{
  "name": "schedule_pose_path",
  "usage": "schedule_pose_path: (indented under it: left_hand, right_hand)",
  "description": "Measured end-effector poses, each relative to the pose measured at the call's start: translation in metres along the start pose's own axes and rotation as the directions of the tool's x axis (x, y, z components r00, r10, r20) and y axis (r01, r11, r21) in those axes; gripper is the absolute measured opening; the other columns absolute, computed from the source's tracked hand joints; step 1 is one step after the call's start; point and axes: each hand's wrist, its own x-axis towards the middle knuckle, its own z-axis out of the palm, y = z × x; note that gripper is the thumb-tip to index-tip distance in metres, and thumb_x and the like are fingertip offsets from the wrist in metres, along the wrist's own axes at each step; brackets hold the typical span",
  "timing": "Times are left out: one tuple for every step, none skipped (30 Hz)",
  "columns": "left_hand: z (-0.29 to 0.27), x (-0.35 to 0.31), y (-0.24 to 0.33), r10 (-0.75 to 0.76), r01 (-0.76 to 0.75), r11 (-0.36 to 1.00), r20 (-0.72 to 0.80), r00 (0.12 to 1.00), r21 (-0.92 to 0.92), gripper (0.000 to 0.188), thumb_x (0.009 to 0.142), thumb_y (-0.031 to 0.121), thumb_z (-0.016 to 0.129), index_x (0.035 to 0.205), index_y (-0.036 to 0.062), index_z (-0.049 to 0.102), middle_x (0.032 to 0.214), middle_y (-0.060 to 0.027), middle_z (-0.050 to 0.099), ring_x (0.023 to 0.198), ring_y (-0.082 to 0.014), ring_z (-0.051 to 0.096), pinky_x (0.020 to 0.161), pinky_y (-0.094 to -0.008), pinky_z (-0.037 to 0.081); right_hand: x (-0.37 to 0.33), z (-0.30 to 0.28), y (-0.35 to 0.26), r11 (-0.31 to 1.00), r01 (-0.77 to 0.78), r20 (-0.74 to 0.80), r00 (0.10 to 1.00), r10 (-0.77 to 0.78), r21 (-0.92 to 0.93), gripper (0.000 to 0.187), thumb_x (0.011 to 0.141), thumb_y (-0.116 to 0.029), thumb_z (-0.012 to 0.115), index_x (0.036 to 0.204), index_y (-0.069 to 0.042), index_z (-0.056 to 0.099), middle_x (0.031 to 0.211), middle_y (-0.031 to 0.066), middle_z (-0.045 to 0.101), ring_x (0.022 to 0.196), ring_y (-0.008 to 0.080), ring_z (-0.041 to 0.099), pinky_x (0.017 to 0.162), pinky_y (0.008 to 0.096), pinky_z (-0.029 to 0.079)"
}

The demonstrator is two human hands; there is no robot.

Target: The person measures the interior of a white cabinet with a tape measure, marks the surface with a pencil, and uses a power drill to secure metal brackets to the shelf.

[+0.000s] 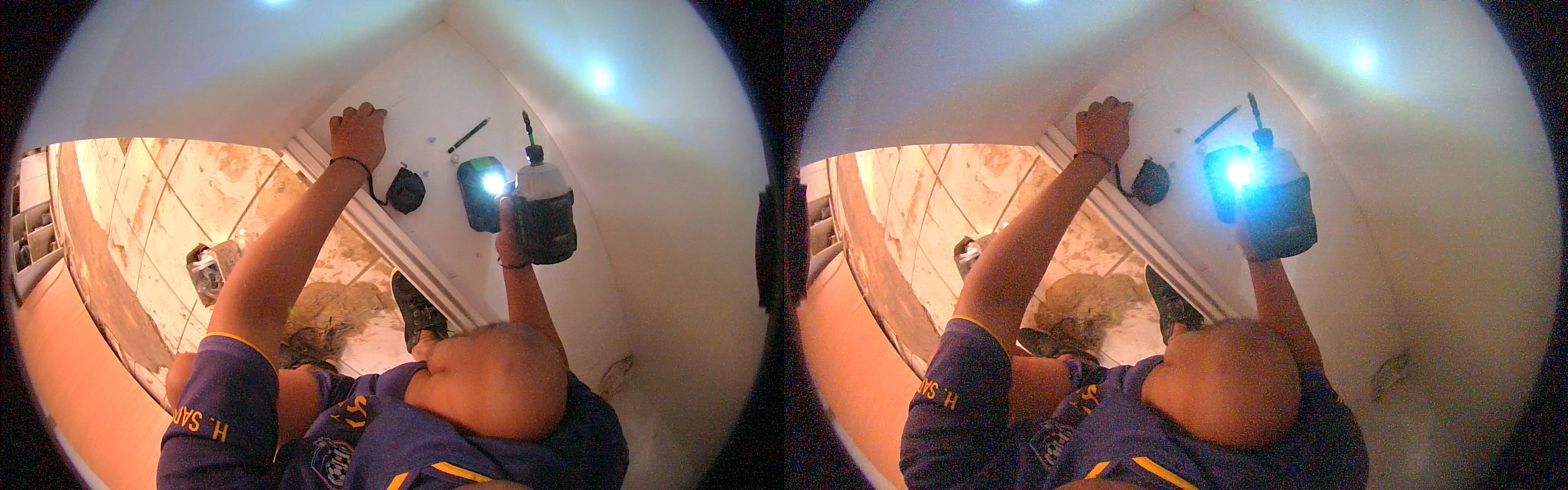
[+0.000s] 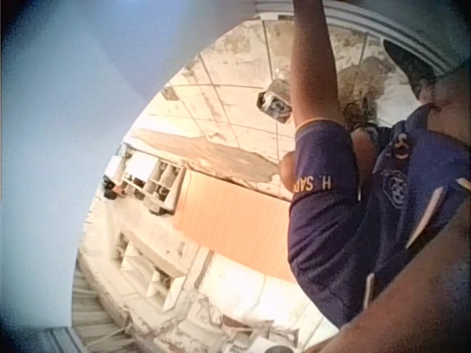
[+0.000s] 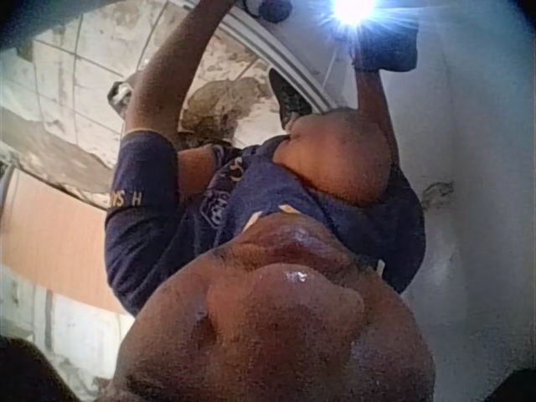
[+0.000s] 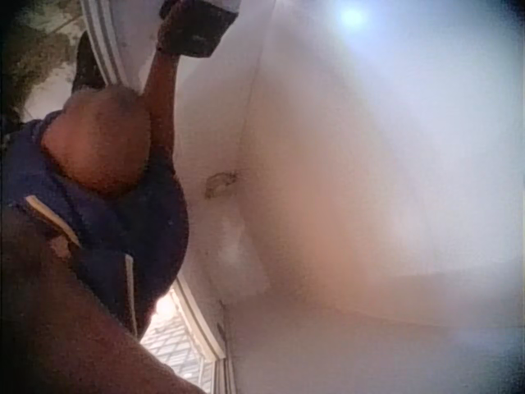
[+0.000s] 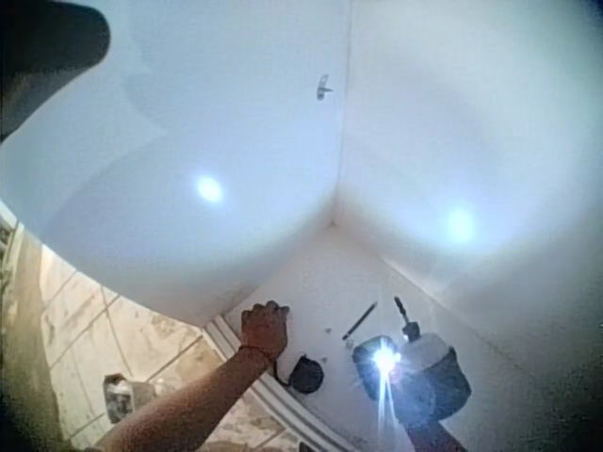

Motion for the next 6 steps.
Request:
schedule_pose_path:
  left_hand:
    - [0.0, 0.0, -0.001, 0.024, -0.024, 1.0, 0.016, 1.0, 0.006, 0.024, 0.083, 0.016, 0.051, 0.105, 0.0171, 0.062, 0.099, -0.0059, 0.058, 0.096, -0.0262, 0.056, 0.079, -0.0447, 0.045]
    - [0.0, -0.001, -0.002, 0.048, -0.048, 0.999, 0.032, 0.998, 0.011, 0.024, 0.083, 0.017, 0.051, 0.105, 0.0182, 0.062, 0.099, -0.0048, 0.058, 0.096, -0.0255, 0.056, 0.079, -0.0448, 0.045]
    - [0.0, 0.0, -0.003, 0.059, -0.059, 0.998, 0.025, 0.998, 0.015, 0.024, 0.083, 0.018, 0.052, 0.105, 0.0183, 0.062, 0.099, -0.0048, 0.058, 0.096, -0.0252, 0.056, 0.079, -0.0456, 0.044]
    - [0.002, 0.0, -0.004, 0.068, -0.068, 0.997, 0.018, 0.998, 0.02, 0.024, 0.082, 0.018, 0.052, 0.105, 0.0184, 0.062, 0.099, -0.0047, 0.059, 0.096, -0.0249, 0.056, 0.079, -0.0464, 0.044]
    - [0.004, 0.001, -0.005, 0.076, -0.077, 0.997, 0.011, 0.997, 0.025, 0.024, 0.082, 0.019, 0.052, 0.105, 0.0184, 0.062, 0.098, -0.0046, 0.059, 0.096, -0.0247, 0.056, 0.079, -0.0471, 0.044]
    - [0.006, 0.0, -0.006, 0.075, -0.076, 0.997, 0.011, 0.997, 0.028, 0.024, 0.082, 0.019, 0.052, 0.105, 0.0184, 0.062, 0.098, -0.0046, 0.059, 0.096, -0.0247, 0.056, 0.079, -0.0471, 0.044]
  right_hand:
    - [0.0, 0.002, 0.0, 0.999, -0.042, 0.002, 0.999, 0.042, 0.03, 0.013, 0.076, -0.021, 0.056, 0.073, -0.013, 0.066, 0.078, 0.0161, 0.065, 0.072, 0.0294, 0.066, 0.062, 0.0431, 0.054]
    - [0.0, 0.005, 0.0, 0.995, -0.083, 0.003, 0.997, 0.083, 0.06, 0.014, 0.075, -0.021, 0.056, 0.073, -0.012, 0.066, 0.078, 0.0158, 0.065, 0.072, 0.0297, 0.066, 0.062, 0.0433, 0.054]
    - [0.003, 0.02, -0.002, 0.98, -0.195, 0.022, 0.981, 0.194, 0.05, 0.014, 0.075, -0.022, 0.057, 0.074, -0.012, 0.066, 0.079, 0.0158, 0.065, 0.072, 0.0301, 0.066, 0.062, 0.0435, 0.054]
    - [0.005, 0.021, -0.005, 0.973, -0.23, 0.039, 0.973, 0.229, 0.019, 0.016, 0.074, -0.024, 0.057, 0.075, -0.012, 0.067, 0.08, 0.0158, 0.065, 0.073, 0.0307, 0.066, 0.063, 0.044, 0.054]
    - [0.008, 0.021, -0.008, 0.965, -0.262, 0.056, 0.963, 0.263, -0.015, 0.018, 0.074, -0.027, 0.057, 0.077, -0.012, 0.068, 0.082, 0.0159, 0.066, 0.073, 0.0314, 0.066, 0.063, 0.0445, 0.054]
    - [0.005, 0.014, -0.011, 0.973, -0.22, 0.073, 0.972, 0.225, -0.066, 0.022, 0.074, -0.03, 0.057, 0.079, -0.011, 0.068, 0.084, 0.0161, 0.066, 0.074, 0.0322, 0.066, 0.065, 0.0453, 0.054]
